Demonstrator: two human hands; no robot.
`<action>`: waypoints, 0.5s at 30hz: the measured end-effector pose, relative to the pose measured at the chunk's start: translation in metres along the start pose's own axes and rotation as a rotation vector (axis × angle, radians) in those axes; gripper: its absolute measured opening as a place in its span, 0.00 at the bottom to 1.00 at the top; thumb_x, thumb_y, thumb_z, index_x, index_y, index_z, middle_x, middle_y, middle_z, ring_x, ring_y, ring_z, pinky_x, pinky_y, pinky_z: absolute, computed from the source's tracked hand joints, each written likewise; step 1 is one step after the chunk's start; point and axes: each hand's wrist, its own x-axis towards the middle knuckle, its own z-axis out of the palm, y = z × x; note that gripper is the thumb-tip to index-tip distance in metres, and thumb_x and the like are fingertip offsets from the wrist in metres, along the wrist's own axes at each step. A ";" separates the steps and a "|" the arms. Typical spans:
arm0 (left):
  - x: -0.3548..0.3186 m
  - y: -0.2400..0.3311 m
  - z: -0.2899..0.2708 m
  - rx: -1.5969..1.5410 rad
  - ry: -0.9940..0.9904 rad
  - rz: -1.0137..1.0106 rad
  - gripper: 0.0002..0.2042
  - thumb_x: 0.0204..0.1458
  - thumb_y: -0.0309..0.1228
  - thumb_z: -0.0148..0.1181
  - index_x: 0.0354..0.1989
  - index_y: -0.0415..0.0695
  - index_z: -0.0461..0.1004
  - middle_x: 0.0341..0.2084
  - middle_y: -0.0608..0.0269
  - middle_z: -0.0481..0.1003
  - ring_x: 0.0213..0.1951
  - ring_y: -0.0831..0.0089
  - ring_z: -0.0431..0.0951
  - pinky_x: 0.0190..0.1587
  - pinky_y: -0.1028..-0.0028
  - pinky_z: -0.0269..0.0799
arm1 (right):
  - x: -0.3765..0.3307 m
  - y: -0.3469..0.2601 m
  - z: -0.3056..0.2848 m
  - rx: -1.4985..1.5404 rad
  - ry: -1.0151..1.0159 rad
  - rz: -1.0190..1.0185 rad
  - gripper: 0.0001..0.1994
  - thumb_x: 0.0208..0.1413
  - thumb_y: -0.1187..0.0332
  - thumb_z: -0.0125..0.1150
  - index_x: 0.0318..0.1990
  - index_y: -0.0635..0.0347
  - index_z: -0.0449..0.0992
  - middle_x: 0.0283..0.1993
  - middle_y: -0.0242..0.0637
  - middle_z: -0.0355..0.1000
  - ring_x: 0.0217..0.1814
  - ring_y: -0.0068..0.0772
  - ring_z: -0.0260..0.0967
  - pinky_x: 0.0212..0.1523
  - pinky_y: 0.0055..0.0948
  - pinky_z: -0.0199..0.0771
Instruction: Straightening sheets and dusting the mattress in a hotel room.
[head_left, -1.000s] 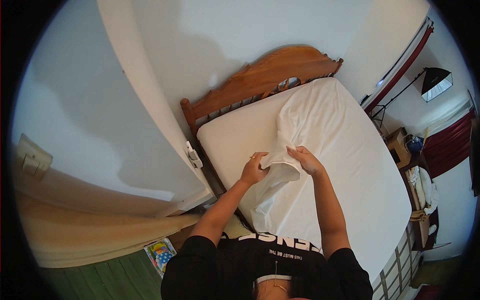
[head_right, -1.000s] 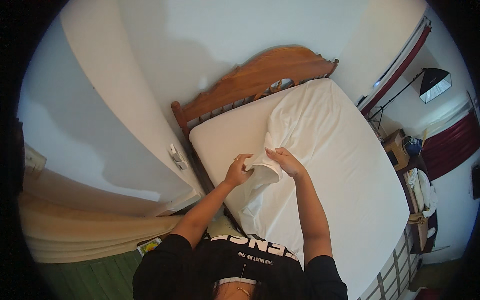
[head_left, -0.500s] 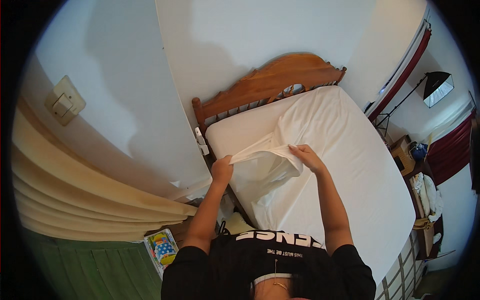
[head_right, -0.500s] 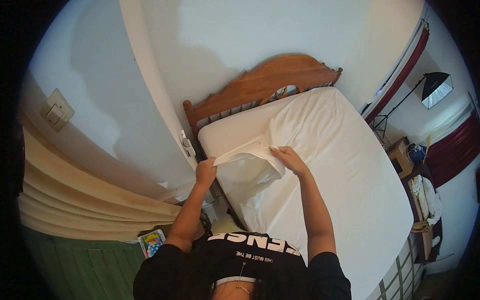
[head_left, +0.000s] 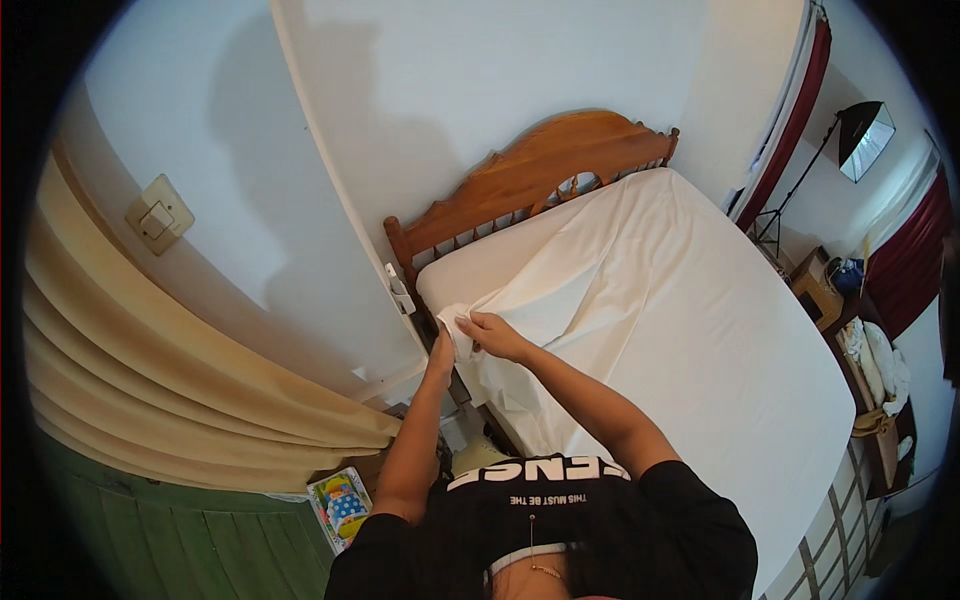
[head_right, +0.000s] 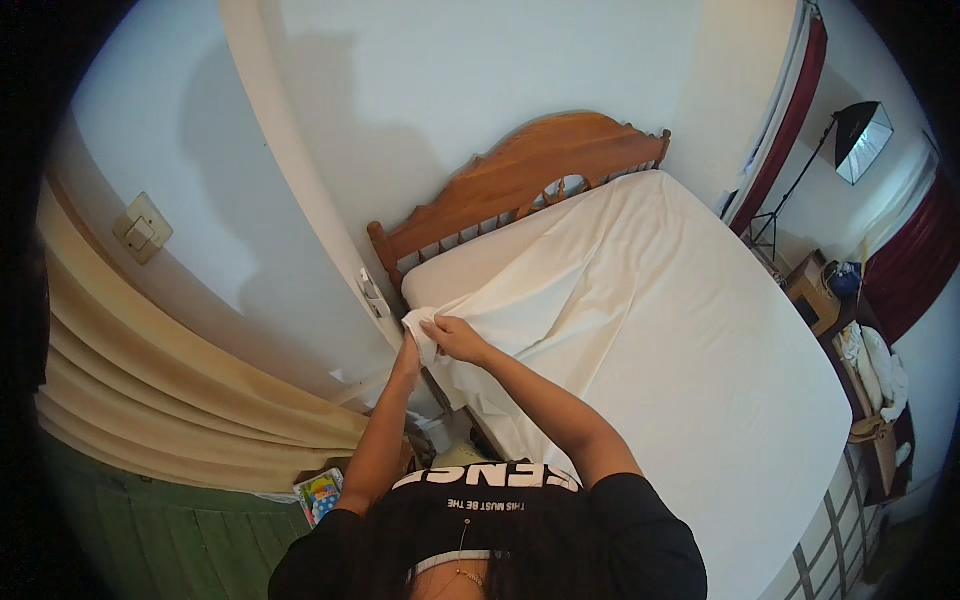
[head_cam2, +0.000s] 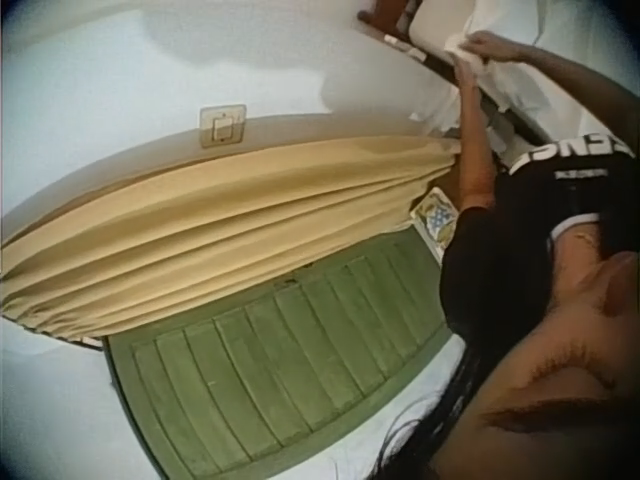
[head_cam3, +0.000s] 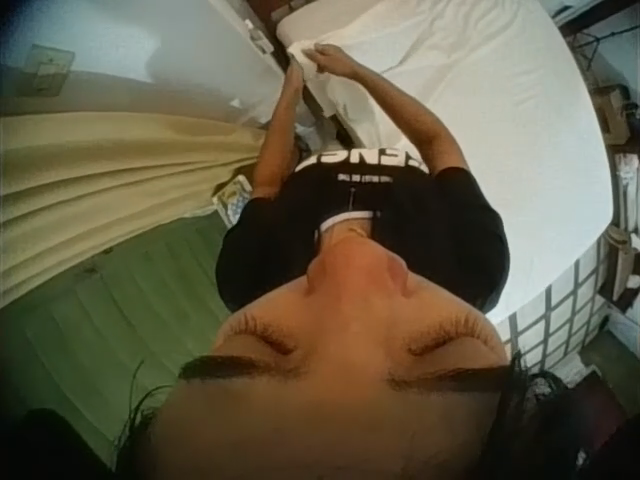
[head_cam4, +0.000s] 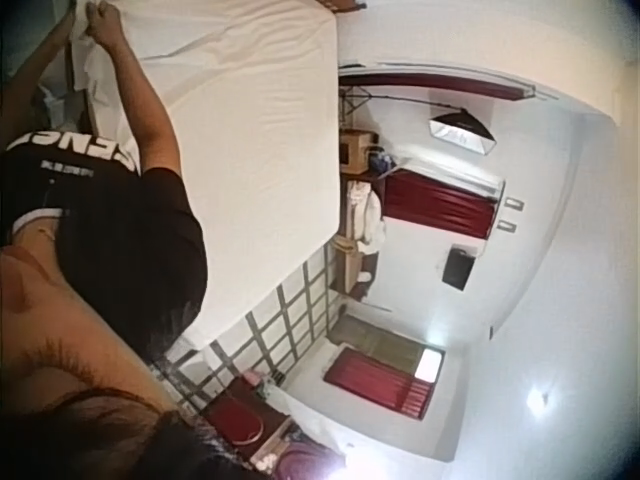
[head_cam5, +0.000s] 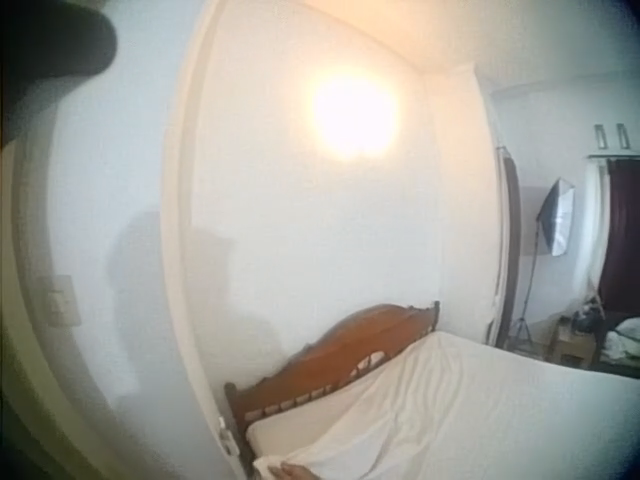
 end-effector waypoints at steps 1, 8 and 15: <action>-0.003 0.003 0.001 0.006 0.008 -0.033 0.29 0.57 0.54 0.29 0.54 0.43 0.62 0.47 0.60 0.68 0.49 0.70 0.67 0.53 0.69 0.58 | -0.001 -0.002 0.000 0.003 -0.001 0.010 0.19 0.59 0.53 0.45 0.30 0.62 0.71 0.25 0.29 0.66 0.26 0.19 0.63 0.27 0.21 0.68; -0.044 0.027 0.023 -0.006 -0.220 0.237 0.24 0.55 0.44 0.47 0.54 0.40 0.61 0.48 0.59 0.68 0.49 0.72 0.67 0.51 0.71 0.61 | -0.002 -0.022 -0.014 0.296 0.121 -0.060 0.18 0.60 0.54 0.44 0.30 0.62 0.69 0.28 0.32 0.68 0.28 0.22 0.66 0.30 0.24 0.71; -0.030 0.036 0.020 0.393 0.196 0.352 0.17 0.53 0.39 0.53 0.28 0.34 0.73 0.16 0.70 0.68 0.21 0.81 0.65 0.27 0.75 0.64 | 0.012 -0.031 -0.026 0.305 -0.026 -0.031 0.18 0.61 0.54 0.42 0.38 0.60 0.71 0.38 0.32 0.70 0.43 0.25 0.67 0.44 0.28 0.68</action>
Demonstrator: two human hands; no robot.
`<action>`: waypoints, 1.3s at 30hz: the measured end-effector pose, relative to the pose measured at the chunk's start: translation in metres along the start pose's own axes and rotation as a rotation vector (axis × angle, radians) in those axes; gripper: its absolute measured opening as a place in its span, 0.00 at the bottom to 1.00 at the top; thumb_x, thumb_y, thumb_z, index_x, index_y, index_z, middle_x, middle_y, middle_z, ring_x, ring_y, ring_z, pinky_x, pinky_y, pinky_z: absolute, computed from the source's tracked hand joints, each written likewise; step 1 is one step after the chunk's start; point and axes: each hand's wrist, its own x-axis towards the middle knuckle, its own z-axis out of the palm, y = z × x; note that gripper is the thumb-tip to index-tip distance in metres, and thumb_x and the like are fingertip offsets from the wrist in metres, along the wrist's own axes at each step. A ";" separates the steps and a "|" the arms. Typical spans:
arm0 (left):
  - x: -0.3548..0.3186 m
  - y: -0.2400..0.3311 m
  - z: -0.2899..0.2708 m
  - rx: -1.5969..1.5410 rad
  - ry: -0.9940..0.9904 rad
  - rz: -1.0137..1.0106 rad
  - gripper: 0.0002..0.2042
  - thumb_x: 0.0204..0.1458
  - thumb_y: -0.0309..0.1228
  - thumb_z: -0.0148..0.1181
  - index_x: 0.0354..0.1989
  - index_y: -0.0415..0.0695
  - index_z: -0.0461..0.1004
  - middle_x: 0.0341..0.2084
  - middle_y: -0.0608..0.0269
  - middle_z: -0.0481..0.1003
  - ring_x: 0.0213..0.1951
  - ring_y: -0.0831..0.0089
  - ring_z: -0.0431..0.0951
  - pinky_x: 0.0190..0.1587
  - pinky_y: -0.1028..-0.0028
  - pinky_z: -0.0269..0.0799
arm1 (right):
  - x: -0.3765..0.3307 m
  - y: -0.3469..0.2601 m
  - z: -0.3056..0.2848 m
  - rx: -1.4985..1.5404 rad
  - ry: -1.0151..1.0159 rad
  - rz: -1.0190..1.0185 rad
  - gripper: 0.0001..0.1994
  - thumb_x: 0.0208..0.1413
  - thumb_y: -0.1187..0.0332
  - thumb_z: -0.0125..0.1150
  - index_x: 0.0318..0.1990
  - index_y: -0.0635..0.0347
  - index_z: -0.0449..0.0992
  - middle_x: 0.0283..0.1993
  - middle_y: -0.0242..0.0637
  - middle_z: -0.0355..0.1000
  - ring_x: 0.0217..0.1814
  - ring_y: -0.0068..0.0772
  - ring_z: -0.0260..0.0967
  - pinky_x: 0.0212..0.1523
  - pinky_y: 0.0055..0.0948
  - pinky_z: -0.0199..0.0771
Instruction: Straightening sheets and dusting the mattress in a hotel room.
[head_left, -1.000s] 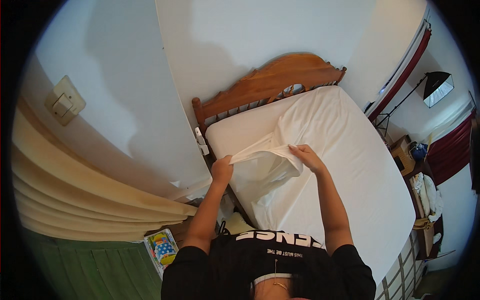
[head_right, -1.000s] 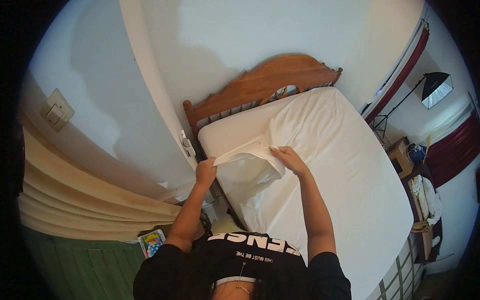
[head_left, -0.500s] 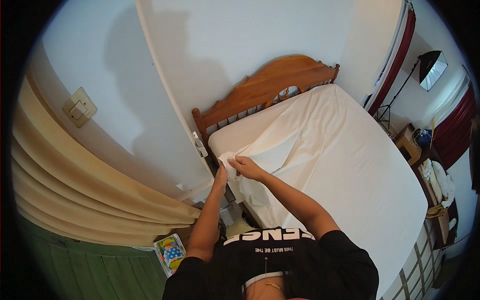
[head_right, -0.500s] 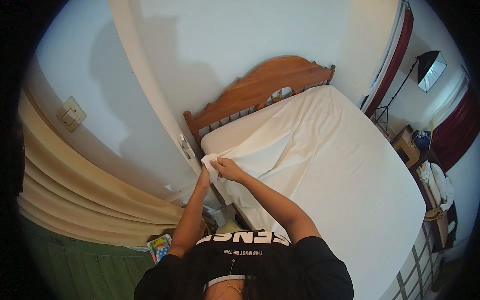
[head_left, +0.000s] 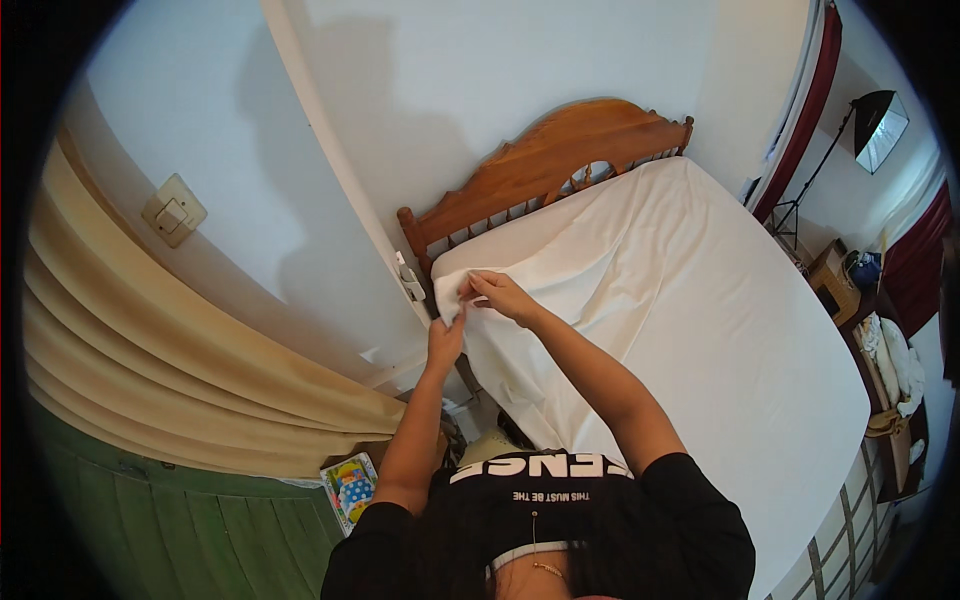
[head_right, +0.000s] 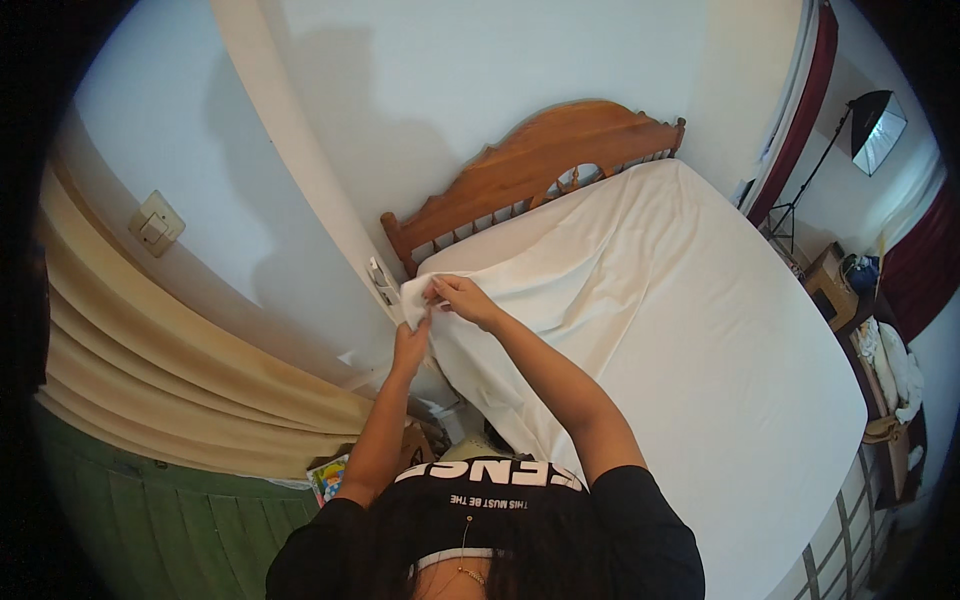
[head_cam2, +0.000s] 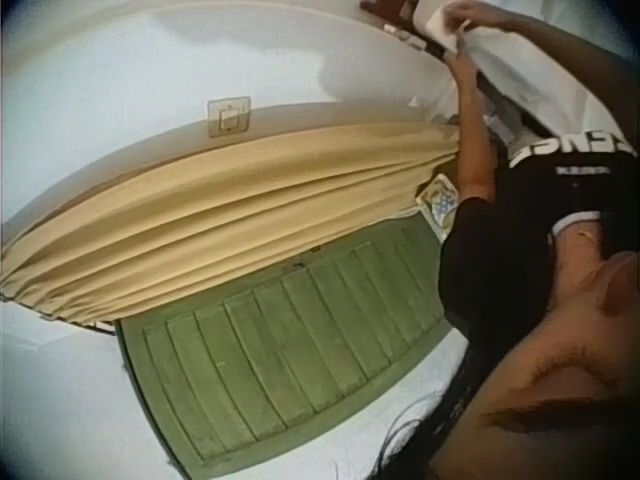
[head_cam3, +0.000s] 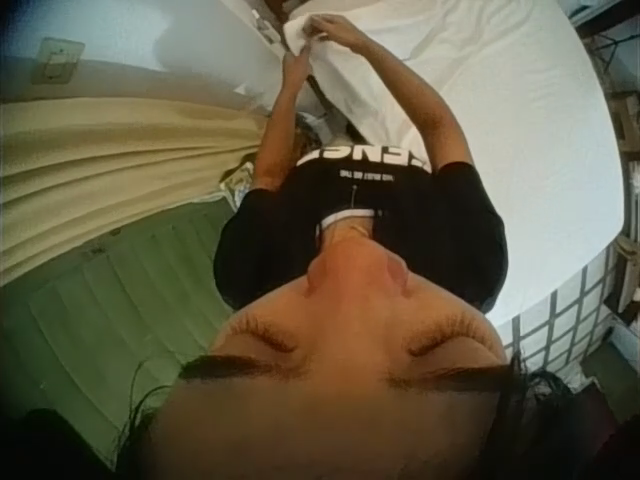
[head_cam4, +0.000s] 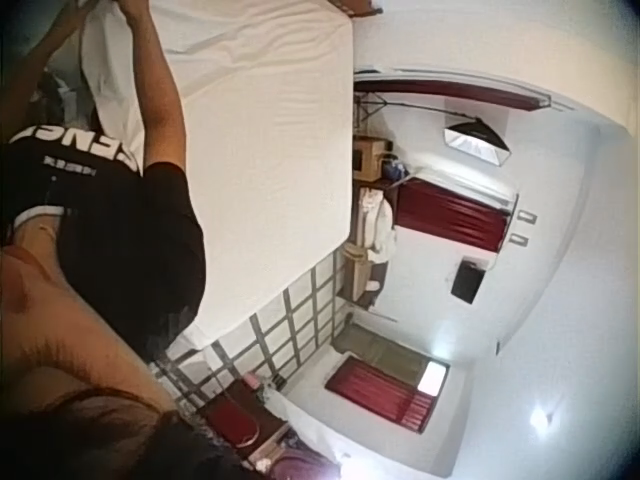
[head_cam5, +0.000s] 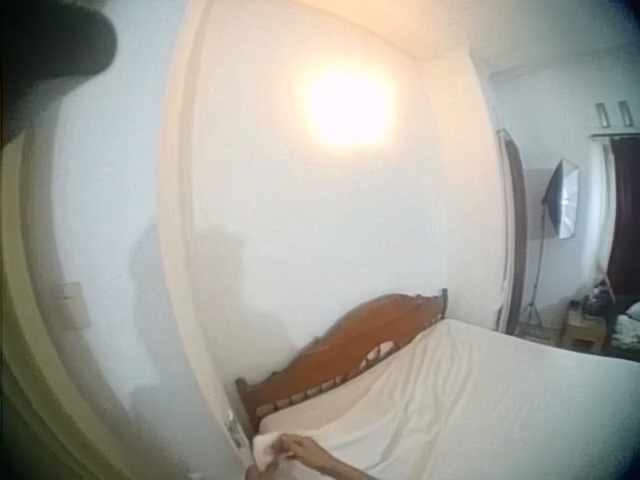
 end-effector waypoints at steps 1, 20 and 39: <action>0.002 0.000 -0.004 -0.025 0.064 -0.045 0.20 0.54 0.43 0.51 0.28 0.33 0.73 0.16 0.69 0.68 0.21 0.81 0.65 0.26 0.75 0.63 | -0.001 0.001 -0.005 -0.058 0.034 0.018 0.18 0.60 0.53 0.42 0.43 0.57 0.71 0.44 0.31 0.69 0.47 0.26 0.66 0.47 0.29 0.66; -0.036 0.028 -0.040 0.033 -0.049 -0.094 0.23 0.57 0.47 0.47 0.17 0.42 0.69 0.13 0.77 0.61 0.16 0.85 0.56 0.19 0.78 0.53 | -0.003 0.077 -0.077 -1.162 0.087 -0.049 0.22 0.41 0.78 0.54 0.48 0.54 0.72 0.56 0.46 0.61 0.50 0.44 0.64 0.51 0.35 0.65; 0.180 -0.013 0.074 0.702 -0.134 0.265 0.16 0.53 0.39 0.47 0.35 0.38 0.74 0.30 0.44 0.74 0.34 0.50 0.74 0.39 0.61 0.68 | 0.131 0.136 -0.086 -0.726 0.129 -0.124 0.10 0.44 0.73 0.50 0.34 0.61 0.73 0.38 0.51 0.70 0.44 0.50 0.67 0.44 0.42 0.67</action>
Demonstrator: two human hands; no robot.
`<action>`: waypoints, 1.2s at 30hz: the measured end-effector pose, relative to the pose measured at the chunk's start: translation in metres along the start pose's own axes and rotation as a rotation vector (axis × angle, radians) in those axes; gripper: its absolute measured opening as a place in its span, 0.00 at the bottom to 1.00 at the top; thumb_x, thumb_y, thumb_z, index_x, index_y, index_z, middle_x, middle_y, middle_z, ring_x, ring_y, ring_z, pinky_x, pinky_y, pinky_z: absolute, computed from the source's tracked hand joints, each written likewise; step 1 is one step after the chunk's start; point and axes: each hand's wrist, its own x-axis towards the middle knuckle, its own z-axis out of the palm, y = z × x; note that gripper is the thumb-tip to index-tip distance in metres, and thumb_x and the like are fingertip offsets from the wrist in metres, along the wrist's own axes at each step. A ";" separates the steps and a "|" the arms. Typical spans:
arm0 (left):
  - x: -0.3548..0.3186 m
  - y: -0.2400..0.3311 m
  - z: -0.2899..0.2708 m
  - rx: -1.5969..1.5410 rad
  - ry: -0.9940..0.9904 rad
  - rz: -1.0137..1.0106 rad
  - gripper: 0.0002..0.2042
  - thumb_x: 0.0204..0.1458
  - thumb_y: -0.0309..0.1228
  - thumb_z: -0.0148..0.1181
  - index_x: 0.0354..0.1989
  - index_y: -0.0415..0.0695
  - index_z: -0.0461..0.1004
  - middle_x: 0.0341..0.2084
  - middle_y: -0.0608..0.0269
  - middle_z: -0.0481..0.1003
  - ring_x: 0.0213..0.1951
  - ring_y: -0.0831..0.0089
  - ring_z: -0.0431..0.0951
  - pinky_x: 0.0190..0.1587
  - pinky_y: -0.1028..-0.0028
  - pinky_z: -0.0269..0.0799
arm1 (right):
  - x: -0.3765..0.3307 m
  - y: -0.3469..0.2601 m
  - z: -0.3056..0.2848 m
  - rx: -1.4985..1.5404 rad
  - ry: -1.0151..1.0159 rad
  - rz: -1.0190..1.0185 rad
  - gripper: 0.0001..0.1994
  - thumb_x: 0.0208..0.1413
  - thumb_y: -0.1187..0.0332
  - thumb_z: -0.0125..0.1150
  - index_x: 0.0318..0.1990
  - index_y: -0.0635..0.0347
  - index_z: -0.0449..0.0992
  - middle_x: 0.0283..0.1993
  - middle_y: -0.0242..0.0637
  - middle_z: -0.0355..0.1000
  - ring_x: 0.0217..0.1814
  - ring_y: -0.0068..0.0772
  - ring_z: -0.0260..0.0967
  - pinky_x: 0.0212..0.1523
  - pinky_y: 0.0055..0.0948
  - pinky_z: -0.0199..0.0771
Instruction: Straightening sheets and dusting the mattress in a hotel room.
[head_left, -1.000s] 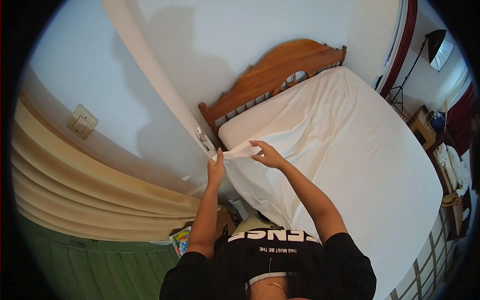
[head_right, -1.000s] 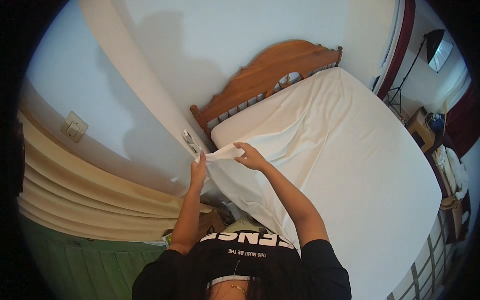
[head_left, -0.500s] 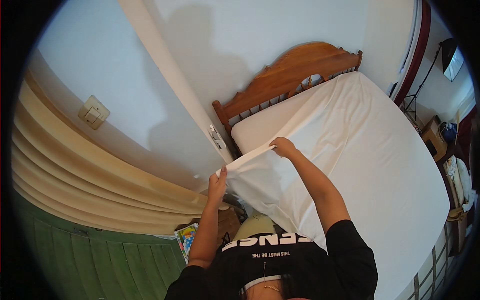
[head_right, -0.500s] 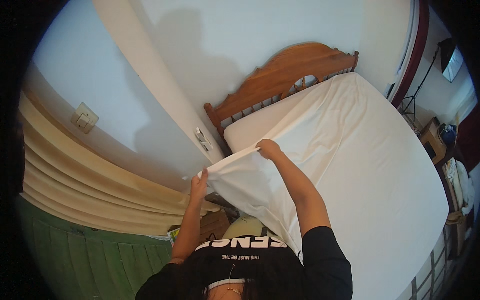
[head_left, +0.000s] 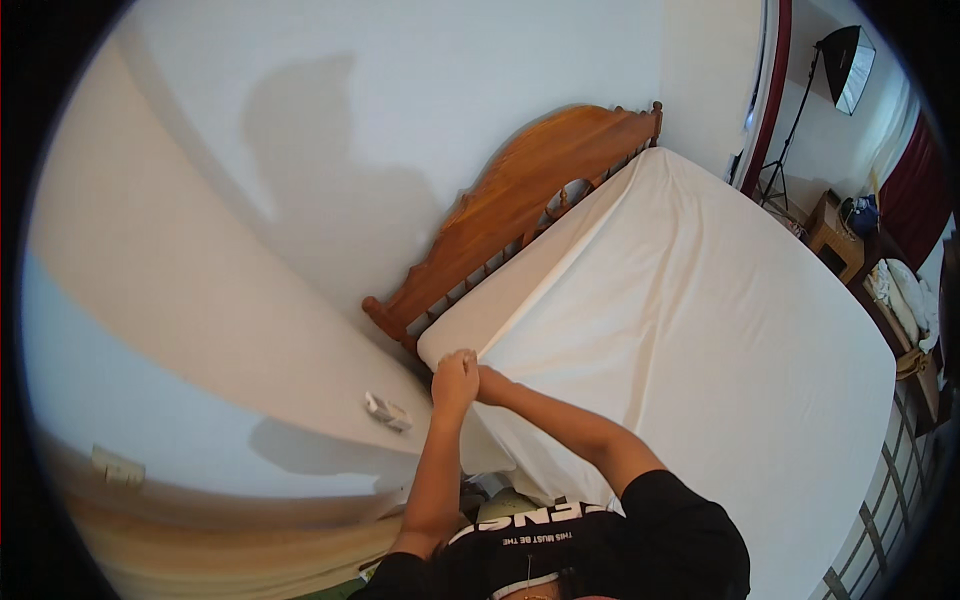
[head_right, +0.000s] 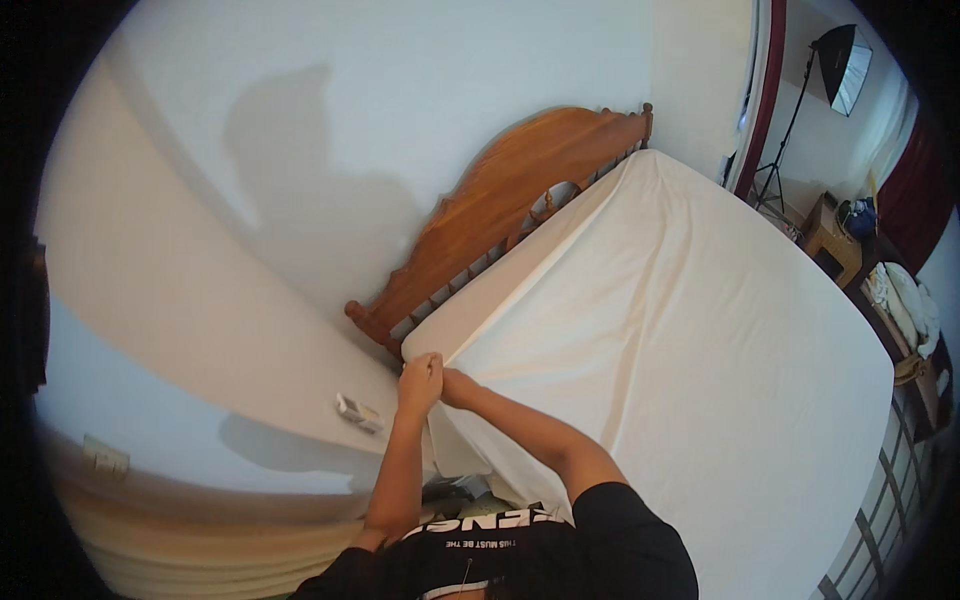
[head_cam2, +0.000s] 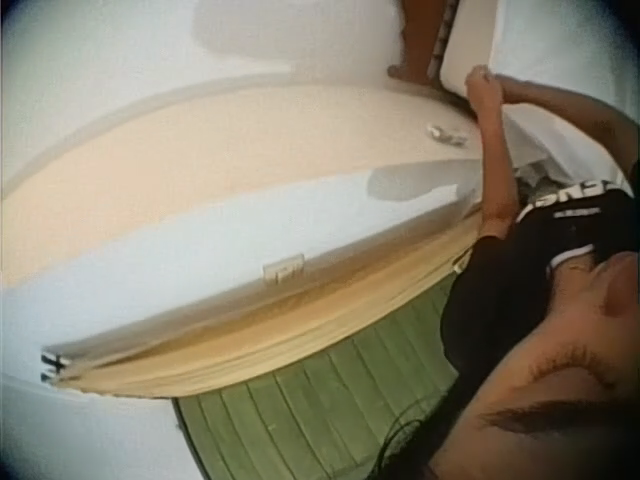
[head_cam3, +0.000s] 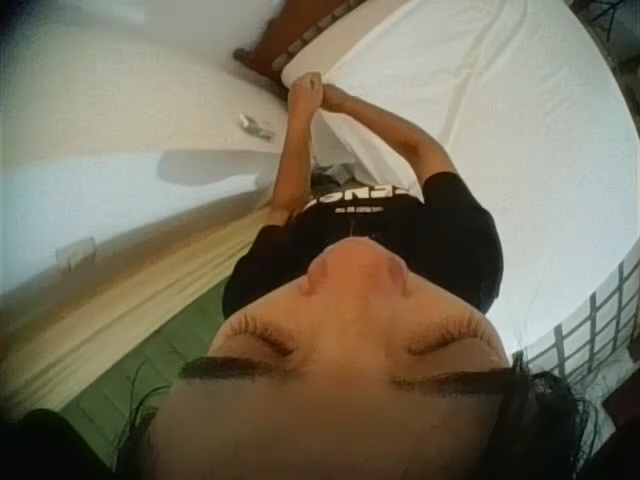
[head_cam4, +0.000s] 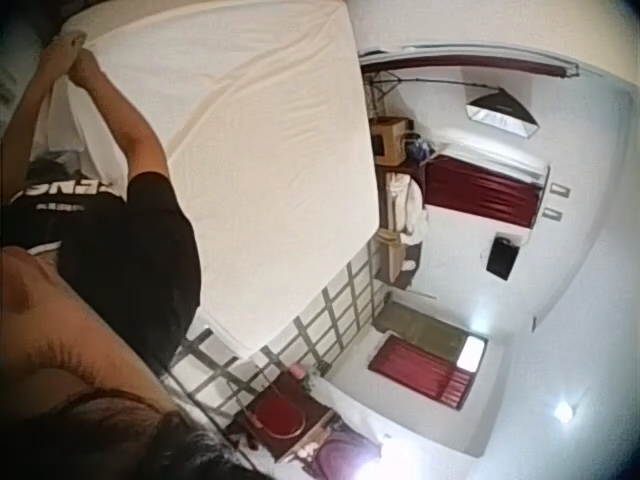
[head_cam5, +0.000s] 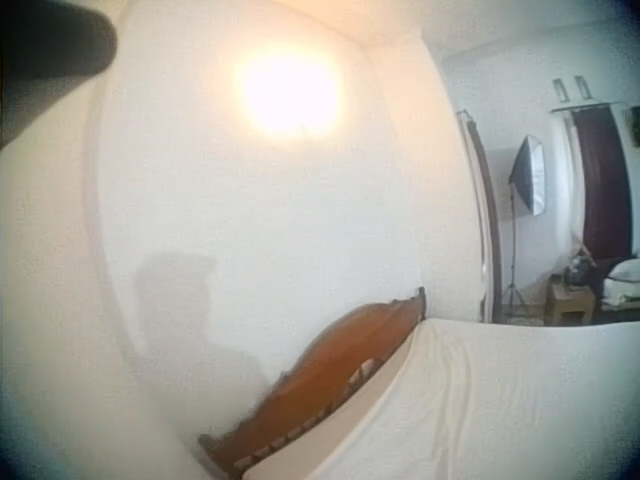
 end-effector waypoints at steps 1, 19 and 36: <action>0.024 -0.016 0.020 0.021 -0.037 -0.025 0.16 0.53 0.39 0.47 0.35 0.38 0.74 0.30 0.44 0.74 0.34 0.50 0.74 0.39 0.61 0.68 | 0.004 0.001 0.002 0.022 0.001 0.019 0.10 0.44 0.73 0.50 0.34 0.61 0.73 0.38 0.51 0.70 0.44 0.50 0.67 0.44 0.42 0.67; 0.105 -0.199 0.178 -0.525 -0.816 -0.683 0.17 0.55 0.41 0.49 0.42 0.38 0.72 0.29 0.63 0.73 0.32 0.72 0.71 0.37 0.73 0.66 | 0.008 0.046 0.005 0.050 -0.166 -0.286 0.14 0.38 0.80 0.52 0.37 0.62 0.74 0.40 0.41 0.68 0.43 0.45 0.66 0.45 0.37 0.69; 0.187 -0.288 0.158 0.041 0.001 -0.226 0.15 0.55 0.38 0.47 0.26 0.38 0.68 0.25 0.44 0.70 0.30 0.47 0.69 0.33 0.61 0.64 | -0.091 0.166 -0.007 0.132 -0.059 0.345 0.10 0.52 0.73 0.52 0.42 0.57 0.73 0.43 0.40 0.70 0.42 0.42 0.69 0.42 0.31 0.70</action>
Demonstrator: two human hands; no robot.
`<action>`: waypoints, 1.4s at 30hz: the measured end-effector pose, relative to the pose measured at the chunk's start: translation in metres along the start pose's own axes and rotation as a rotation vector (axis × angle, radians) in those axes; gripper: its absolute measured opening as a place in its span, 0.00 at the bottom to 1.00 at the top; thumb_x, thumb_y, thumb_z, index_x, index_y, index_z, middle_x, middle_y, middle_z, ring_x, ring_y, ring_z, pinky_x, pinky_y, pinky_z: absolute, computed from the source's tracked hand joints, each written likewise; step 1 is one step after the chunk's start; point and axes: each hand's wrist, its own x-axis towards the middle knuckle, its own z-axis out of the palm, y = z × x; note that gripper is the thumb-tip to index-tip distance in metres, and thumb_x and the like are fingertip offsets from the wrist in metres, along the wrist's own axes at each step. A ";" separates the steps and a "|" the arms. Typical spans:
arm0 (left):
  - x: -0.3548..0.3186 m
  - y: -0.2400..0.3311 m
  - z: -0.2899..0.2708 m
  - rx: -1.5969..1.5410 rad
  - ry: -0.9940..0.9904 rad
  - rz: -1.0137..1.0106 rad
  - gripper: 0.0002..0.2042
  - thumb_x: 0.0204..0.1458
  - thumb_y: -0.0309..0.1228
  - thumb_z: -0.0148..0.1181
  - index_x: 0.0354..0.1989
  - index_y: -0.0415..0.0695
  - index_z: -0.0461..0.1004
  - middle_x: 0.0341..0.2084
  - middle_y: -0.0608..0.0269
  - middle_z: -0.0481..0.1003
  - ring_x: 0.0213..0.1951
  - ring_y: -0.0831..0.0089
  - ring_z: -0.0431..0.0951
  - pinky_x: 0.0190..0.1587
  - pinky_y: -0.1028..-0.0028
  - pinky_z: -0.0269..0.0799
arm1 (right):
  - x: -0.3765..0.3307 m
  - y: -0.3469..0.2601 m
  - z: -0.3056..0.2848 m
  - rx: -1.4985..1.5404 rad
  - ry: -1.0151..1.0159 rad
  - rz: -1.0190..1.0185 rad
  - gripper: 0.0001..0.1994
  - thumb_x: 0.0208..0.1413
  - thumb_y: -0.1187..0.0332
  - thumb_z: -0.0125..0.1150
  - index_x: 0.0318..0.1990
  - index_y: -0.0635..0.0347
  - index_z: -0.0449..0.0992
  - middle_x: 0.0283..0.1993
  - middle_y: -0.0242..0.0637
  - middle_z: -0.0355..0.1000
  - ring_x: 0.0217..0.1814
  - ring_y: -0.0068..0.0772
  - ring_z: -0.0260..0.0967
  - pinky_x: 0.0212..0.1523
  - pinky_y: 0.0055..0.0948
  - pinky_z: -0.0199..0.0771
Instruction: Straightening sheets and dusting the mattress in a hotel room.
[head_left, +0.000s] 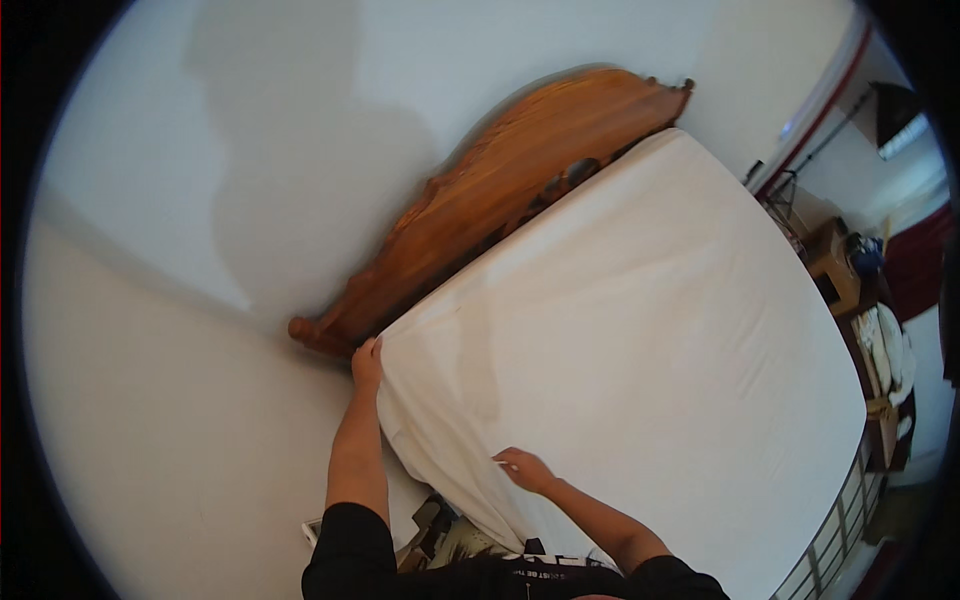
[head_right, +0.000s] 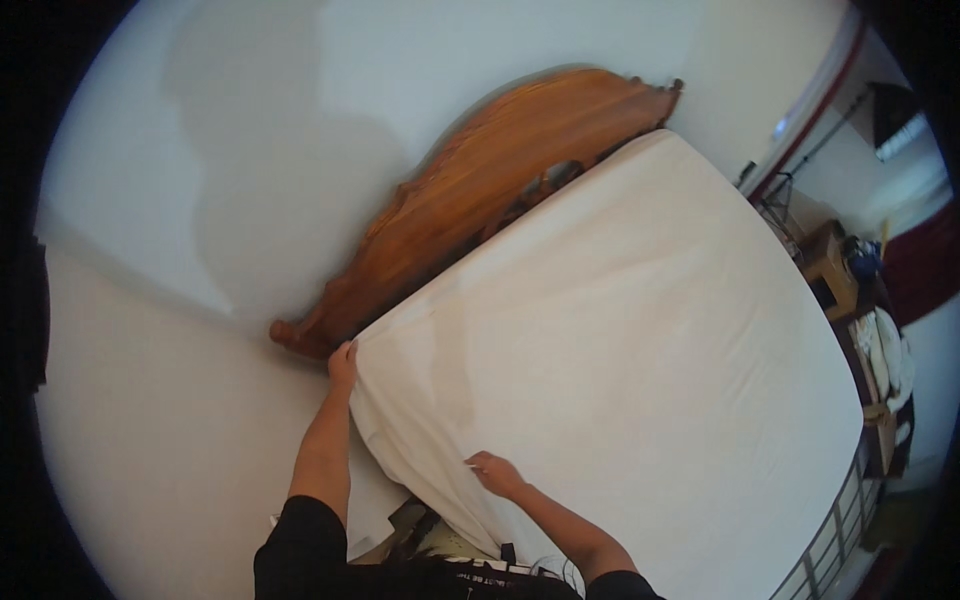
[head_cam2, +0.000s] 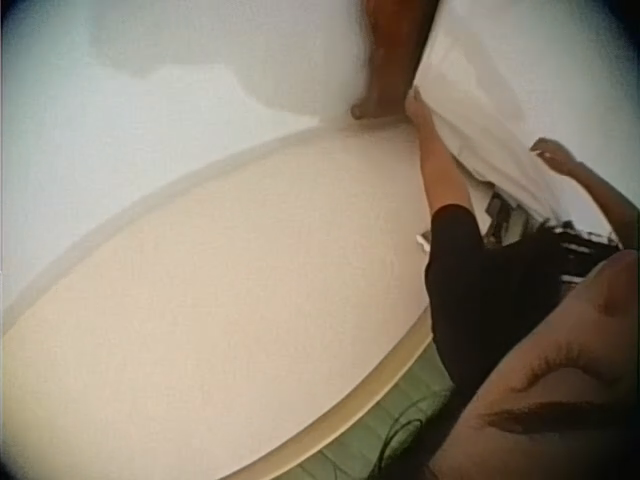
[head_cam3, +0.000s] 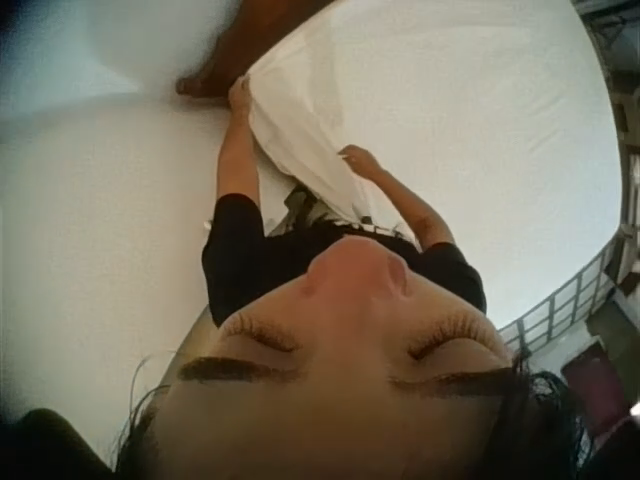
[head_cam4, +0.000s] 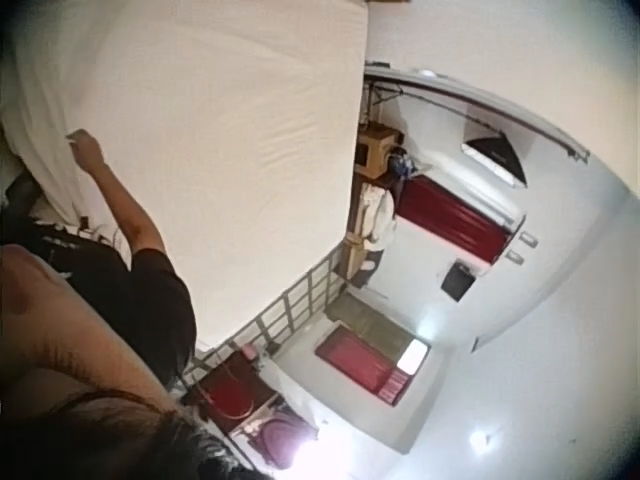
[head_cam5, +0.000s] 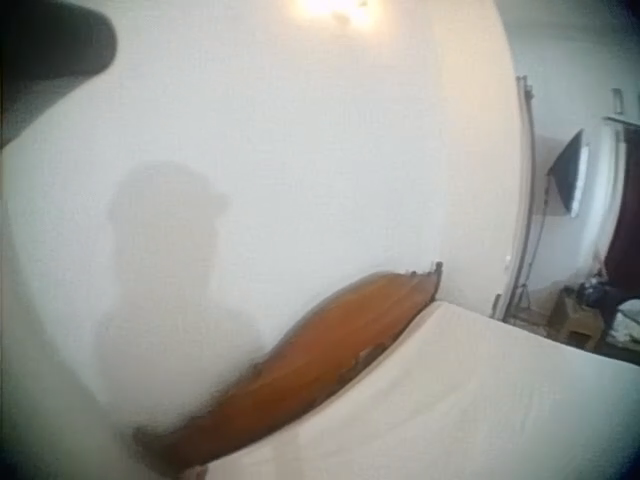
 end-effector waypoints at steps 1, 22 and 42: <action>0.006 -0.004 0.000 0.032 0.002 0.031 0.15 0.55 0.39 0.48 0.26 0.39 0.68 0.26 0.44 0.70 0.32 0.46 0.68 0.33 0.60 0.64 | -0.002 0.008 -0.005 -0.007 0.046 0.042 0.09 0.51 0.73 0.53 0.41 0.57 0.74 0.41 0.41 0.70 0.38 0.41 0.70 0.40 0.31 0.71; -0.053 -0.057 0.003 -0.106 -0.859 -0.361 0.20 0.47 0.40 0.56 0.47 0.43 0.72 0.48 0.54 0.69 0.44 0.61 0.72 0.48 0.69 0.66 | 0.093 0.043 0.001 0.196 0.027 0.197 0.08 0.55 0.72 0.51 0.40 0.63 0.74 0.35 0.39 0.74 0.31 0.27 0.72 0.32 0.23 0.73; -0.159 -0.021 0.057 0.050 -0.460 -0.384 0.14 0.48 0.37 0.56 0.37 0.43 0.65 0.36 0.56 0.69 0.36 0.60 0.73 0.37 0.64 0.69 | 0.151 0.033 -0.015 0.302 0.115 0.246 0.12 0.56 0.67 0.50 0.40 0.67 0.73 0.33 0.40 0.74 0.28 0.26 0.72 0.31 0.21 0.73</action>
